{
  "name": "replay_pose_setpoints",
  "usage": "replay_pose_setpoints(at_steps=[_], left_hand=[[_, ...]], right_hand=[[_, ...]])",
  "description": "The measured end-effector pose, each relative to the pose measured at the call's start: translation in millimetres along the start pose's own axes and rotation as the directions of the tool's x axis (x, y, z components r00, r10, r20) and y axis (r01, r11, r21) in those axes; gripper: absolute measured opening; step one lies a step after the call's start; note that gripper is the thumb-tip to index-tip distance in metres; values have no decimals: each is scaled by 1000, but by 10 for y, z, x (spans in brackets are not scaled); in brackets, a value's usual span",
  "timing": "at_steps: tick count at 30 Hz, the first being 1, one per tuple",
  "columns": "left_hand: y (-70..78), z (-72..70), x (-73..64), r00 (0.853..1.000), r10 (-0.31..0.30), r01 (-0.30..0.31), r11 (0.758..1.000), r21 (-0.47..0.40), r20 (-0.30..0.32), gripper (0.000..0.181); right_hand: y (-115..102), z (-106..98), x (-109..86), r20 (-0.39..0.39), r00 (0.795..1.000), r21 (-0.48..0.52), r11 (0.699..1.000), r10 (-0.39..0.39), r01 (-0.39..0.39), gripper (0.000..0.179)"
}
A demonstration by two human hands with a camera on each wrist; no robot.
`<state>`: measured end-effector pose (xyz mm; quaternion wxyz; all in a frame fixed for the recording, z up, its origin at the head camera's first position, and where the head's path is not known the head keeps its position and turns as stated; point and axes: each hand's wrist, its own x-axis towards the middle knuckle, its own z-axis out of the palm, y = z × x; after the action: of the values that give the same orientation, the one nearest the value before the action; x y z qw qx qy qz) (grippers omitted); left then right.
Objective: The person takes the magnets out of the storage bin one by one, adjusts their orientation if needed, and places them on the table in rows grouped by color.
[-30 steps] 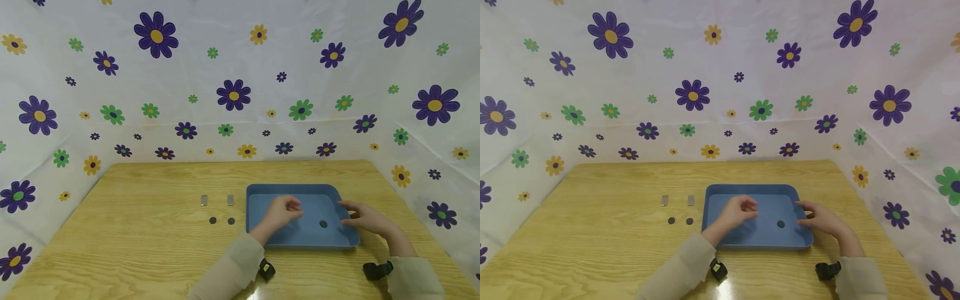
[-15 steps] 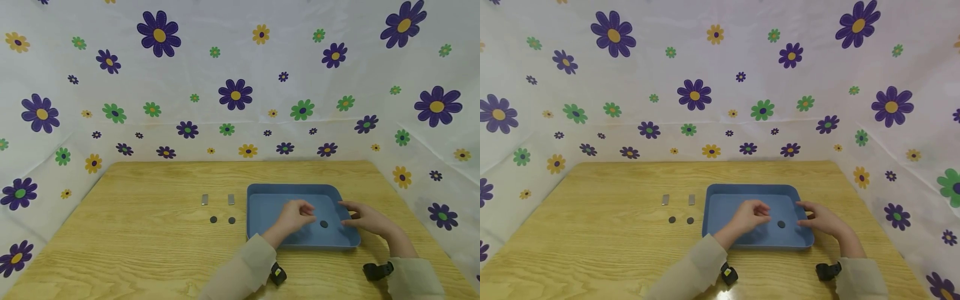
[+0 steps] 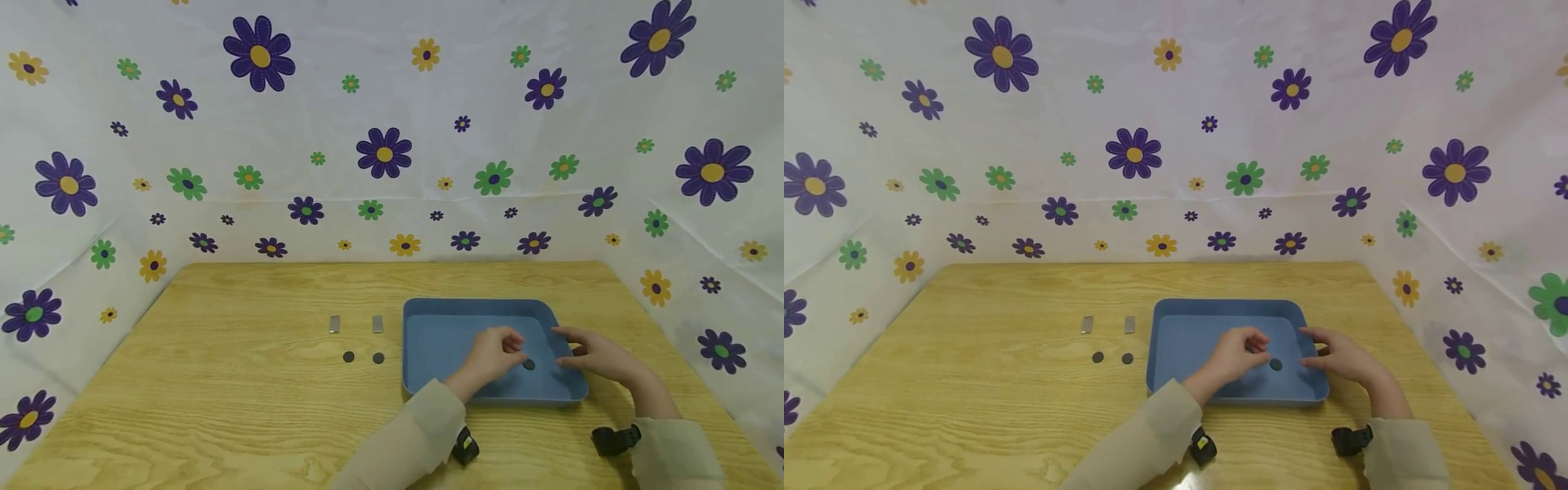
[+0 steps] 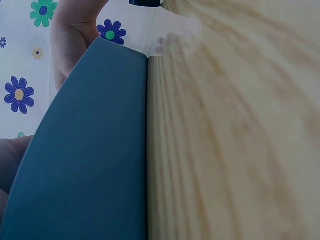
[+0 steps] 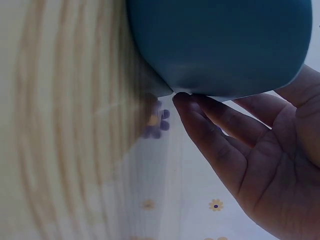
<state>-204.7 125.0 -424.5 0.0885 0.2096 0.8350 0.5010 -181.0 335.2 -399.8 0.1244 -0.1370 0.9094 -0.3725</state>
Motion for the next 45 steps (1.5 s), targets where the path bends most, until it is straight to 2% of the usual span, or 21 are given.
replay_pose_setpoints(at_steps=[10, 13, 18, 23, 26, 30, 38, 42, 45], left_hand=[[-44, 70, 30, 1000, 3, -4, 997, 76, 21, 19], [-49, 78, 33, 998, 12, -19, 993, 115, 60, 22], [-45, 74, 27, 988, 38, -70, 973, 219, 148, 30], [-37, 73, 14, 976, 47, -126, 916, 382, 211, 39], [-29, 73, 1, 972, 20, -131, 876, 465, 235, 44], [-23, 84, -12, 966, -16, -129, 836, 533, 260, 49], [-1, 138, -28, 951, -56, -176, 711, 680, 305, 51], [14, 138, -40, 951, -60, -180, 689, 702, 302, 50], [15, 133, -47, 954, -46, -185, 687, 702, 296, 50]], right_hand=[[18, 5, 7, -2, 1000, -6, 1000, -9, 9, 66], [13, 5, 6, -3, 1000, -15, 1000, -3, 3, 67], [19, -5, 13, -8, 1000, -39, 999, -4, 4, 67], [33, -13, 25, -7, 1000, -45, 999, -8, 8, 67], [35, -9, 29, -1, 1000, -42, 999, -8, 8, 67], [26, -1, 26, 6, 1000, -34, 999, -6, 6, 68], [17, -1, 22, 6, 1000, -23, 1000, -4, 4, 68], [17, 1, 23, 7, 1000, -28, 1000, -6, 6, 68], [18, 2, 22, 7, 1000, -30, 1000, -7, 7, 68]])
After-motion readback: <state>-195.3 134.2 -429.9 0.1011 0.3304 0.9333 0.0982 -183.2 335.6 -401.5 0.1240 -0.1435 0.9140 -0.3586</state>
